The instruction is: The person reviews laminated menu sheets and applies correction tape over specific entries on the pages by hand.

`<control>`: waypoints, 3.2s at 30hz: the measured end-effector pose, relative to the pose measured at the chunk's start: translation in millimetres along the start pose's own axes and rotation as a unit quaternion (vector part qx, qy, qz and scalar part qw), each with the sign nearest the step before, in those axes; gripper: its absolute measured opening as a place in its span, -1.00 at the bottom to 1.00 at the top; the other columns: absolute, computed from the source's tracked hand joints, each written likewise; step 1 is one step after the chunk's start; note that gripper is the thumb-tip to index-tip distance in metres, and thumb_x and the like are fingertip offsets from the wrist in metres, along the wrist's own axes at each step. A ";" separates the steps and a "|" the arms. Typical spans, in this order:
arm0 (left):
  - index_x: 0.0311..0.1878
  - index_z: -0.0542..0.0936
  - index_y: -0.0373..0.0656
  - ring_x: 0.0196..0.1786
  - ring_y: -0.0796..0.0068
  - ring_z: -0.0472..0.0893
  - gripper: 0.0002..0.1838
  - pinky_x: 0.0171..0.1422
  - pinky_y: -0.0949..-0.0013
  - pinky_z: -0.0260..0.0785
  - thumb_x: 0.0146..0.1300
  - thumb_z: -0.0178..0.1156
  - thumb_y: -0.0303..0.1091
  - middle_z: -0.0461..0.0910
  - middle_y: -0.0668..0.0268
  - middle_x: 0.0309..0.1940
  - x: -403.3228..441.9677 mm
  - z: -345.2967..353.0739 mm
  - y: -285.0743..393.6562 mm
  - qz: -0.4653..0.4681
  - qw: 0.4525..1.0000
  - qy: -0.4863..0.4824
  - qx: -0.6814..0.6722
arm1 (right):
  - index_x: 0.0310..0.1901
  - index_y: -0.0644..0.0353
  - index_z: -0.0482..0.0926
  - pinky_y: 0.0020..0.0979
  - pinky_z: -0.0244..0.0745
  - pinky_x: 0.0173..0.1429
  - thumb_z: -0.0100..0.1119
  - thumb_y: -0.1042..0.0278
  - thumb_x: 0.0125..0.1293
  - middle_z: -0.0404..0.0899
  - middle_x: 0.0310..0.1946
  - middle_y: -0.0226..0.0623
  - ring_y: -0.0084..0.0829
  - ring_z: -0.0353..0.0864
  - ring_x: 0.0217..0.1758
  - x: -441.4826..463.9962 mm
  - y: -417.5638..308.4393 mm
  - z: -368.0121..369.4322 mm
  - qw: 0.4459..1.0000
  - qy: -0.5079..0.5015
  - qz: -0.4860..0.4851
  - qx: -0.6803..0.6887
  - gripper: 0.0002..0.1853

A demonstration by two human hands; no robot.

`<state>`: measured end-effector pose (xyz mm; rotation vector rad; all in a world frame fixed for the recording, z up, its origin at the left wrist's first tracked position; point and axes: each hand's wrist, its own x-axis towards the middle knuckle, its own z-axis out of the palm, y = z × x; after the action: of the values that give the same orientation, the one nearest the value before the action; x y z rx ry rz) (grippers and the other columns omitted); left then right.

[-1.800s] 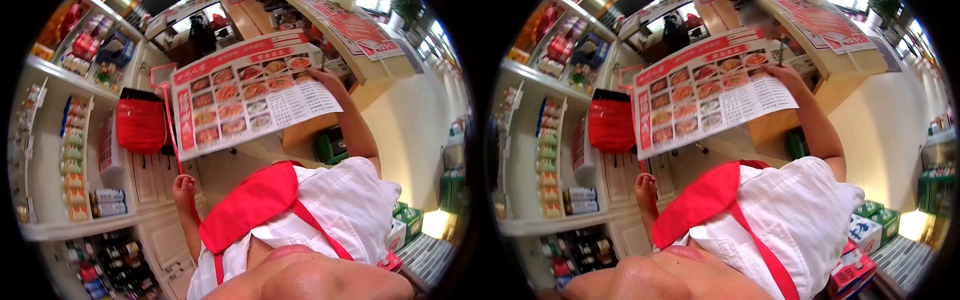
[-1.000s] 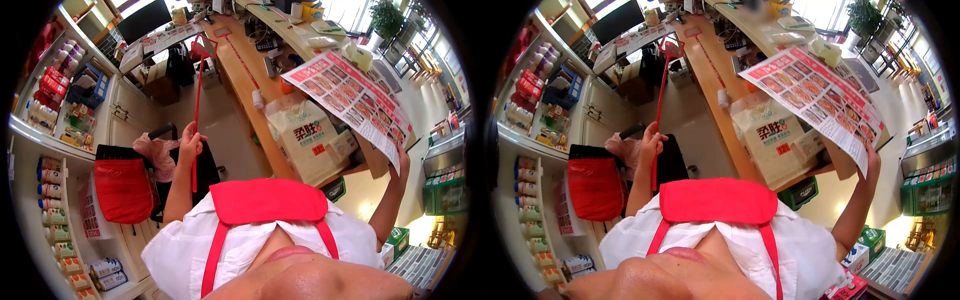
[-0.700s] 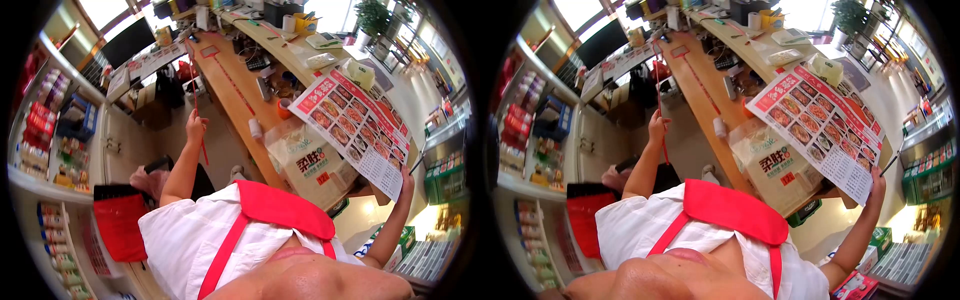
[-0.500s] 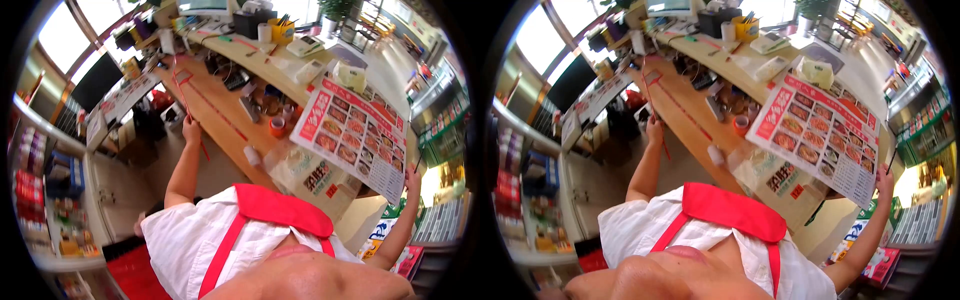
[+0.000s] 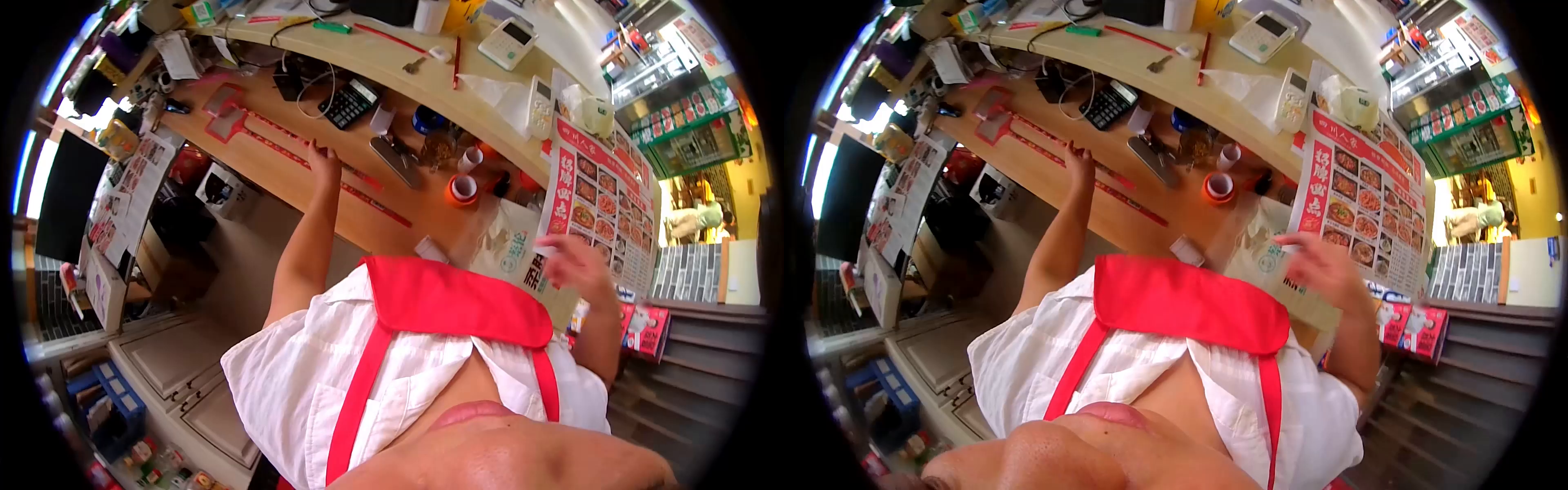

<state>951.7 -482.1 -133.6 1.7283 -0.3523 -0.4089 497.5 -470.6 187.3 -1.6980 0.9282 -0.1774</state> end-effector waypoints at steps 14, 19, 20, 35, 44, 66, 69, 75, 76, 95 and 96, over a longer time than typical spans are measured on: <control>0.16 0.37 -0.21 0.16 -0.05 0.36 -0.44 0.17 0.15 0.32 0.00 0.15 -0.57 0.27 -0.06 0.18 -27.0 -25.0 -64.3 0.184 0.962 -0.126 0.157 | -0.12 0.26 0.58 -0.65 0.23 -0.42 0.00 0.22 0.40 0.42 -0.38 -0.49 -0.72 0.36 -0.44 183.3 -32.4 96.0 0.991 0.043 -0.120 -0.038 -0.72; 0.13 0.39 -0.20 0.11 -0.03 0.39 -0.49 0.14 0.12 0.32 0.02 0.05 -0.65 0.30 -0.01 0.17 -51.4 -41.4 -63.4 0.301 0.921 -0.124 0.217 | 0.02 0.27 0.49 -0.73 0.22 -0.50 -0.03 0.22 0.42 0.41 -0.35 -0.50 -0.76 0.36 -0.46 213.4 -77.7 79.4 0.976 0.063 -0.109 0.175 -0.69; 0.12 0.40 -0.20 0.10 -0.03 0.39 -0.49 0.14 0.11 0.32 0.02 0.04 -0.66 0.31 0.00 0.16 -53.8 -42.4 -59.7 0.310 0.917 -0.128 0.218 | 0.05 0.27 0.47 -0.75 0.23 -0.51 -0.04 0.22 0.42 0.42 -0.35 -0.50 -0.77 0.37 -0.46 218.7 -82.1 77.4 0.980 0.064 -0.108 0.156 -0.68; 0.10 0.41 -0.21 0.11 -0.06 0.39 -0.56 0.18 0.12 0.29 0.08 0.12 -0.53 0.35 -0.02 0.12 -50.1 -43.9 -61.3 0.306 0.917 -0.140 0.212 | -0.05 0.25 0.47 -0.47 0.56 -0.38 0.06 0.25 0.33 0.64 -0.34 -0.14 -0.32 0.70 -0.36 369.5 -167.2 -76.0 0.932 0.270 -0.242 0.000 -0.72; 0.04 0.46 -0.19 -0.03 0.03 0.50 -0.63 0.03 0.11 0.38 0.11 0.03 -0.57 0.40 0.07 0.10 -49.8 -45.0 -55.5 0.271 0.928 -0.135 0.220 | -0.27 0.25 0.58 -0.44 0.53 -0.27 0.07 0.00 0.28 0.63 -0.44 -0.27 -0.48 0.64 -0.40 467.5 -160.1 -112.2 0.879 0.336 -0.023 -0.337 -0.61; 0.01 0.47 -0.17 -0.02 0.05 0.49 -0.65 0.01 0.15 0.39 0.11 0.10 -0.51 0.41 0.10 0.08 -51.5 -48.8 -49.7 0.268 0.933 -0.130 0.203 | -0.21 0.31 0.46 -0.35 0.53 -0.48 0.09 0.40 0.05 0.57 -0.46 -0.22 -0.42 0.57 -0.59 374.1 -98.4 -32.5 0.923 0.265 0.055 -0.273 -0.75; 0.00 0.46 -0.19 -0.01 0.04 0.49 -0.67 0.03 0.16 0.39 0.12 0.07 -0.51 0.40 0.07 0.08 -50.6 -48.9 -51.3 0.275 0.933 -0.134 0.191 | -0.17 0.26 0.43 -0.47 0.53 -0.44 0.05 0.40 0.10 0.48 -0.50 -0.37 -0.52 0.52 -0.55 353.6 -96.9 -33.4 0.978 0.204 -0.006 -0.040 -0.75; -0.02 0.47 -0.21 0.01 0.00 0.48 -0.70 0.06 0.14 0.38 0.14 0.07 -0.48 0.39 0.03 0.08 -52.8 -44.6 -50.9 0.283 0.931 -0.123 0.197 | -0.28 0.25 0.48 -0.35 0.49 -0.29 0.01 0.39 0.13 0.52 -0.46 -0.26 -0.32 0.57 -0.41 362.3 -122.2 0.3 0.829 0.118 -0.363 -0.409 -0.84; -0.02 0.47 -0.21 0.01 0.00 0.48 -0.70 0.06 0.14 0.38 0.14 0.07 -0.48 0.40 0.03 0.08 -53.0 -44.7 -52.3 0.288 0.930 -0.115 0.198 | -0.25 0.24 0.47 -0.28 0.48 -0.26 0.03 0.36 0.14 0.54 -0.41 -0.19 -0.23 0.58 -0.36 372.5 -125.0 7.8 0.827 0.120 -0.327 -0.442 -0.82; -0.18 0.53 -0.18 -0.03 0.11 0.49 -0.79 0.04 0.18 0.35 0.07 0.10 -0.45 0.48 0.14 -0.07 -52.4 -49.7 -47.4 0.296 0.919 -0.131 0.223 | -0.05 0.18 0.53 -0.25 0.43 0.03 0.01 0.47 0.09 0.49 -0.25 -0.07 -0.09 0.49 -0.12 384.7 -179.1 5.0 0.774 0.070 -0.416 -0.473 -0.66; -0.19 0.53 -0.18 -0.04 0.11 0.49 -0.79 0.03 0.18 0.35 0.07 0.10 -0.45 0.49 0.15 -0.07 -51.7 -49.9 -46.8 0.301 0.919 -0.130 0.218 | -0.03 0.22 0.52 -0.28 0.39 0.09 0.01 0.55 0.09 0.48 -0.24 -0.05 -0.12 0.47 -0.06 367.8 -188.2 6.9 0.796 0.062 -0.386 -0.462 -0.65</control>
<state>928.9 -406.3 -166.8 1.8793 -1.2084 -0.1029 841.6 -696.1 225.6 -2.9708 0.3203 -0.4238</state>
